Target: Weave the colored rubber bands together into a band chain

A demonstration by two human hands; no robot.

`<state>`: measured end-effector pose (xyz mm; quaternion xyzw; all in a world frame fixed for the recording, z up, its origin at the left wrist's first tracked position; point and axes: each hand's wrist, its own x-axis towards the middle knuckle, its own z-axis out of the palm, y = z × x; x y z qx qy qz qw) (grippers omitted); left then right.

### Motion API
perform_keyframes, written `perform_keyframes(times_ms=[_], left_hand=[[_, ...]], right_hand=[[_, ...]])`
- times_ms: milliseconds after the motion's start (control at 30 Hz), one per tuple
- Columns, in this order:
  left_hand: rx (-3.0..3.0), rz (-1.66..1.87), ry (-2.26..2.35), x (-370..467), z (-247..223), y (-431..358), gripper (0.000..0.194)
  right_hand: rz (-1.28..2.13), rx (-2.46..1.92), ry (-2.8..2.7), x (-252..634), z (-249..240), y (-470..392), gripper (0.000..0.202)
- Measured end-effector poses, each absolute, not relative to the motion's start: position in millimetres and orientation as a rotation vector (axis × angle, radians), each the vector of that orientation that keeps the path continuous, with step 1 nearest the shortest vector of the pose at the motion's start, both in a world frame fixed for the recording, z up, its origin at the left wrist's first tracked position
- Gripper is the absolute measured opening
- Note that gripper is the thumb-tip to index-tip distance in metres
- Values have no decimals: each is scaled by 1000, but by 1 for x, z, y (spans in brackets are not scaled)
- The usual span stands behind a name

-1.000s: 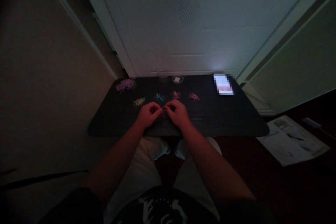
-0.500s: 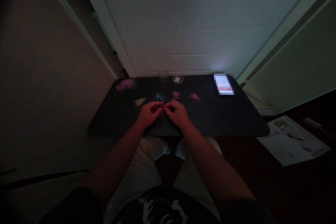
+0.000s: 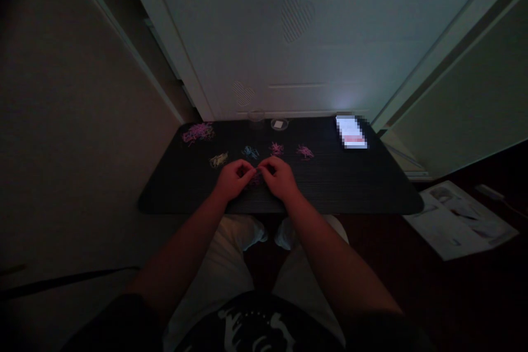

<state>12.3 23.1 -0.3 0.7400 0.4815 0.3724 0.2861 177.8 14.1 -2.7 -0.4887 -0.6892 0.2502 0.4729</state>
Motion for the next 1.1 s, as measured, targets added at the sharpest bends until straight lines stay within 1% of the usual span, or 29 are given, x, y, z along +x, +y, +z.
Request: perform_keyframes(times_ms=[367, 500, 667, 800, 967, 1100], left_hand=[[1940, 1008, 1281, 13, -1, 23, 19], [1943, 1017, 1280, 13, -2, 24, 18], [1951, 1022, 1268, 12, -3, 24, 18], [1961, 1019, 1279, 12, -3, 24, 16], [1982, 1026, 1274, 11, -5, 25, 17], [1998, 1018, 1288, 11, -5, 26, 17]], right_hand=[[670, -1209, -1591, 179, -7, 17, 13], [690, -1206, -1587, 180, -7, 16, 11], [715, -1113, -1641, 179, -4, 12, 12], [692, -1055, -1698, 179, -2, 12, 5], [712, -1051, -1687, 179, -3, 12, 7], [774, -1061, -1644, 178, -5, 11, 14]])
